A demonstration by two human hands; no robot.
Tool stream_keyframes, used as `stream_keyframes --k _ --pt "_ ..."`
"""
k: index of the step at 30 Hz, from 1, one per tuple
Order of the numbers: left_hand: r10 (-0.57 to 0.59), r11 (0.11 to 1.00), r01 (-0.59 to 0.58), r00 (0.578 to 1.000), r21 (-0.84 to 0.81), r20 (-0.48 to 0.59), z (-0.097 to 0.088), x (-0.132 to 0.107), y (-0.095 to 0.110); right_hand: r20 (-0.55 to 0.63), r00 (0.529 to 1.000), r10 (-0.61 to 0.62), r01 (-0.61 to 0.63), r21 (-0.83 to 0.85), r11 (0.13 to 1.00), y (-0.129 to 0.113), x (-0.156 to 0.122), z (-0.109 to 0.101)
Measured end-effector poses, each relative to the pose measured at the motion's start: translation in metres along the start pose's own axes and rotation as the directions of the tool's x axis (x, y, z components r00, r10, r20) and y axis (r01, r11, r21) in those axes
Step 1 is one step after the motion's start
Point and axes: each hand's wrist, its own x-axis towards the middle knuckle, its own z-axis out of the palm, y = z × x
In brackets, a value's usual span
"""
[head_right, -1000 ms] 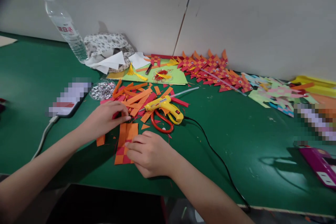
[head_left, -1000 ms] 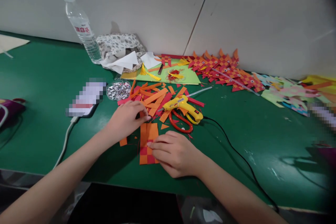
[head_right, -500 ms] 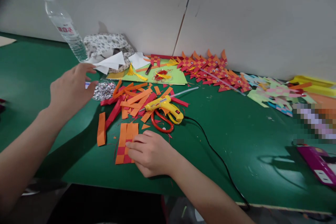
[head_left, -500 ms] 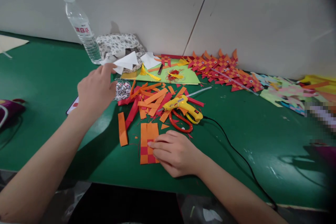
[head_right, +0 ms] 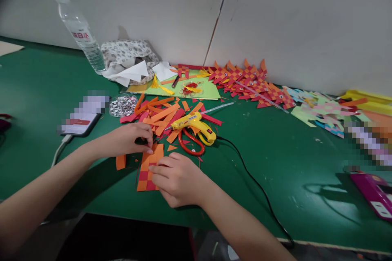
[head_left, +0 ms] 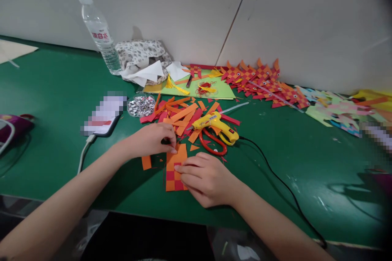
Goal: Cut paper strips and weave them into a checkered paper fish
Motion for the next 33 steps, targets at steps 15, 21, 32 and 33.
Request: stream_keyframes --k 15,21,32,33 --pt "-0.193 0.865 0.386 0.846 0.321 -0.497 -0.014 -0.024 0.020 -0.117 0.987 0.113 -0.119 -0.047 0.992 0.002 0.001 0.002" --pt "0.012 0.876 0.209 0.892 0.435 -0.453 0.036 -0.058 0.065 -0.450 0.738 0.503 -0.493 0.149 0.857 0.012 -0.001 -0.003" --pt "-0.063 0.910 0.273 0.835 0.311 -0.547 0.089 -0.056 0.092 -0.502 0.470 0.726 -0.854 -0.051 0.518 0.053 -0.022 -0.017" --pt "-0.069 0.908 0.287 0.821 0.306 -0.567 0.085 -0.054 0.090 -0.468 0.448 0.761 -0.874 -0.049 0.484 0.056 -0.023 -0.017"
